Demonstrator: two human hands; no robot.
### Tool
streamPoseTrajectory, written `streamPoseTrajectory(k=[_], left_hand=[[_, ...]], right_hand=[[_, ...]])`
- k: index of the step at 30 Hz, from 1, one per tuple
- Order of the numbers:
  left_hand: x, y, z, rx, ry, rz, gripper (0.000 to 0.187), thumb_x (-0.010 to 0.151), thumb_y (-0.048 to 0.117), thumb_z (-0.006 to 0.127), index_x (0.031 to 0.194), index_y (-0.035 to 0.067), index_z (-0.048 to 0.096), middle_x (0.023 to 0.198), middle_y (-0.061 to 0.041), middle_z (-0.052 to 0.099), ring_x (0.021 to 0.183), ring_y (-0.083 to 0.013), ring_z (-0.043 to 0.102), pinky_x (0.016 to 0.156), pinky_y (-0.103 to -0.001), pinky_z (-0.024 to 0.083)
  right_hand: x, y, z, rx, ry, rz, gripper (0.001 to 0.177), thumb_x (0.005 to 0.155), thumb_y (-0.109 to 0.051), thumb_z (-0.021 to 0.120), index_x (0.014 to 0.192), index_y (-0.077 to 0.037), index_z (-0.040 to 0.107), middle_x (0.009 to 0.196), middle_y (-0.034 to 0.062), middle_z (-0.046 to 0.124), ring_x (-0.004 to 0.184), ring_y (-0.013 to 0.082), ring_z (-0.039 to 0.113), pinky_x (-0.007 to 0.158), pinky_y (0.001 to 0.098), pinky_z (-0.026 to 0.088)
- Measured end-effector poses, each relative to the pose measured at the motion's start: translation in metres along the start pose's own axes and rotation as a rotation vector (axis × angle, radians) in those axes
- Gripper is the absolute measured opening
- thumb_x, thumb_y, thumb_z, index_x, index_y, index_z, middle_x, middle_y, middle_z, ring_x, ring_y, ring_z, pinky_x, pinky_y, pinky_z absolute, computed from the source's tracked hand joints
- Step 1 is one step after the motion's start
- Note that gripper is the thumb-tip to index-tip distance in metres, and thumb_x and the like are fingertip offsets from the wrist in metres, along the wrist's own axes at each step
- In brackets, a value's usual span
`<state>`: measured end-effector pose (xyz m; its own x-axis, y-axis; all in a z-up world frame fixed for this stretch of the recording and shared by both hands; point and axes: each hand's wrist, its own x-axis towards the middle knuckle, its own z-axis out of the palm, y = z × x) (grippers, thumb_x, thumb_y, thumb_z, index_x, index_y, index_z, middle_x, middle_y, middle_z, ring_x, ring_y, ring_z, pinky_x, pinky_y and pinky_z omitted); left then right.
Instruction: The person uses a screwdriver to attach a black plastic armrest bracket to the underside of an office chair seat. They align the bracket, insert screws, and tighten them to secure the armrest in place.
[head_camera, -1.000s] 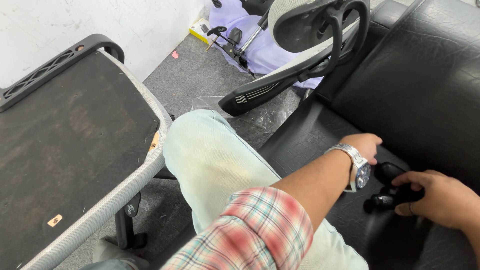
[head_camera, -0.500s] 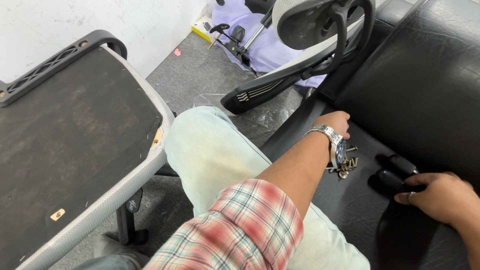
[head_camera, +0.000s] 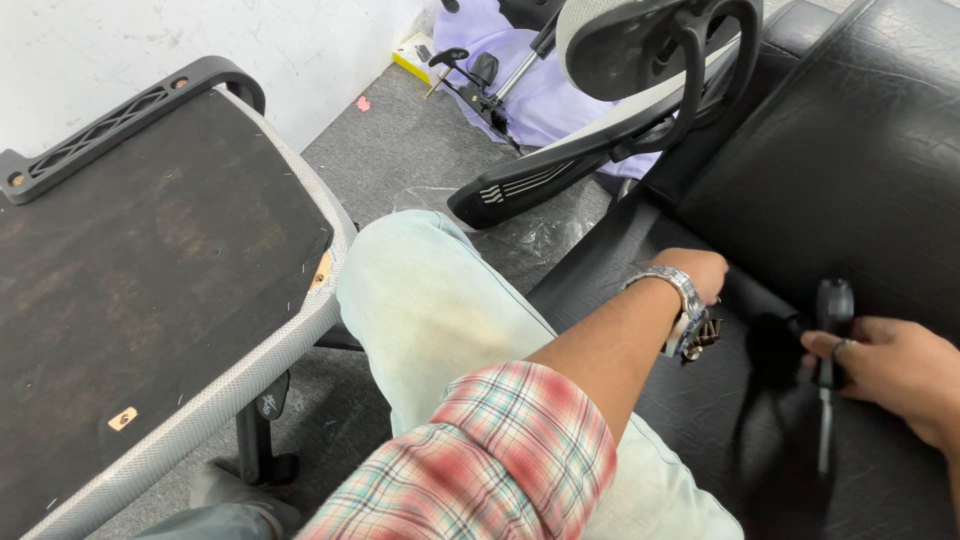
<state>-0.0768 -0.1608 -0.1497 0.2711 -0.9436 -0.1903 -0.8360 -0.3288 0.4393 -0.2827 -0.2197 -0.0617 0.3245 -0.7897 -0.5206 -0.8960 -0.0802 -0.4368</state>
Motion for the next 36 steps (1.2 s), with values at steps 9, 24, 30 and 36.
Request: streamPoseTrajectory(k=[9, 24, 30, 36], left_hand=[[-0.094, 0.062, -0.066, -1.38, -0.179, -0.567, 0.057, 0.096, 0.056, 0.052, 0.128, 0.011, 0.064, 0.118, -0.014, 0.067, 0.09, -0.0255, 0.061, 0.078, -0.05, 0.051], [-0.062, 0.02, -0.046, -1.582, 0.175, -0.911, 0.038, 0.096, 0.034, 0.061, 0.12, 0.004, 0.067, 0.096, -0.012, 0.071, 0.076, -0.0243, 0.068, 0.067, -0.038, 0.056], [-0.032, -0.008, -0.021, -0.802, 0.15, -0.74, 0.034, 0.097, 0.027, 0.058, 0.122, 0.006, 0.068, 0.107, -0.014, 0.07, 0.09, -0.0266, 0.067, 0.076, -0.039, 0.056], [0.011, -0.028, 0.016, -0.284, -0.043, -0.453, 0.033, 0.097, 0.021, 0.055, 0.124, 0.008, 0.069, 0.118, -0.015, 0.069, 0.104, -0.0289, 0.067, 0.085, -0.041, 0.056]], right_hand=[[-0.036, -0.056, -0.001, 0.476, -0.196, -0.057, 0.041, 0.106, -0.023, 0.052, 0.125, 0.011, 0.063, 0.108, 0.0209, 0.069, 0.102, 0.0287, 0.067, 0.095, 0.046, 0.057], [-0.011, -0.072, 0.012, 0.391, -0.241, -0.299, 0.039, 0.097, -0.009, 0.059, 0.133, 0.004, 0.061, 0.12, 0.02, 0.071, 0.111, 0.0275, 0.069, 0.098, 0.0393, 0.057], [0.005, -0.076, 0.031, -0.066, -0.171, -0.47, 0.039, 0.088, -0.016, 0.076, 0.126, -0.008, 0.073, 0.108, 0.0138, 0.081, 0.1, 0.0263, 0.075, 0.093, 0.0408, 0.058], [0.007, -0.09, 0.054, -0.483, -0.097, -0.553, 0.039, 0.087, -0.019, 0.078, 0.124, -0.013, 0.074, 0.113, 0.011, 0.078, 0.104, 0.025, 0.076, 0.095, 0.0394, 0.06]])
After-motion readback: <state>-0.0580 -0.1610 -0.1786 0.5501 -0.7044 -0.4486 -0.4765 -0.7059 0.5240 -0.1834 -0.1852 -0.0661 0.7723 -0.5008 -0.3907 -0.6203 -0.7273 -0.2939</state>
